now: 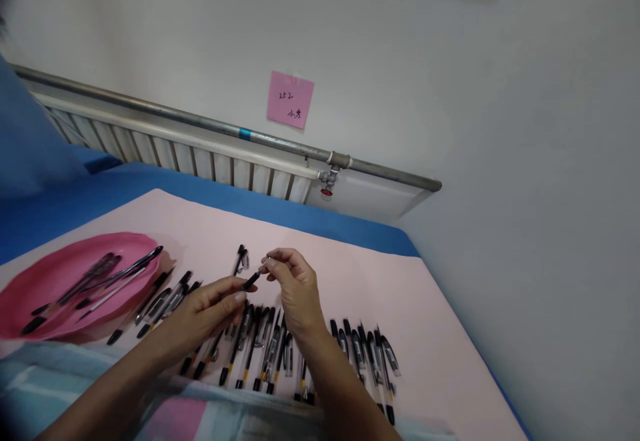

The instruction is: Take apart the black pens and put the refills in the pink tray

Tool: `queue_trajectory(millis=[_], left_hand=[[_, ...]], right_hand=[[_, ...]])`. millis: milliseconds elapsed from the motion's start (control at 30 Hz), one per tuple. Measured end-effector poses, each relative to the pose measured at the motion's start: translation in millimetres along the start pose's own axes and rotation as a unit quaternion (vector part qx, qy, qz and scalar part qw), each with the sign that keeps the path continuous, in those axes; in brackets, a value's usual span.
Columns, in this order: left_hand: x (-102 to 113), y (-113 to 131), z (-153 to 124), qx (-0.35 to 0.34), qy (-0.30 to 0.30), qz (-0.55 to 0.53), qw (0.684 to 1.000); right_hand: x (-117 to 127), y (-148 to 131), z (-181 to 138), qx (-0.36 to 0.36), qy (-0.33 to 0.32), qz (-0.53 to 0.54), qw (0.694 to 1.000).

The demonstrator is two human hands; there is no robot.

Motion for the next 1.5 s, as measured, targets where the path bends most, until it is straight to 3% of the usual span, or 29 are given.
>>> queue_trajectory(millis=[200,667,1167,1400,1500], left_hand=[[0.7,-0.7,0.4,0.006,0.004,-0.001,1.000],[-1.4,-0.5,-0.6,0.031,0.003,-0.039,0.999],[-13.9,-4.5,-5.5,0.117,-0.029,-0.239,0.963],[-10.4,-3.8,-4.0,0.081,-0.005,-0.176,0.981],[-10.0,-2.5,-3.7,0.083,-0.005,-0.162,0.983]], right_hand=[[4.9,-5.0,0.2,0.014,0.030,0.025,0.999],[-3.6,-4.1,-2.9,0.020,0.000,-0.040,0.999],[-4.3,0.4,-1.0,0.019,-0.033,-0.010,0.999],[-4.6,3.0,0.0,0.008,-0.033,-0.003,0.999],[-9.8,8.7,-0.7,-0.040,-0.080,0.001,0.996]])
Point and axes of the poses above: each hand's wrist, its own z-axis towards the middle knuckle, its own x-axis out of the back of the hand, y = z × x, the point moved 7 cm from there along z, towards the middle knuckle, and after that the axes turned 4 degrees about -x, right-handed, at the moved point
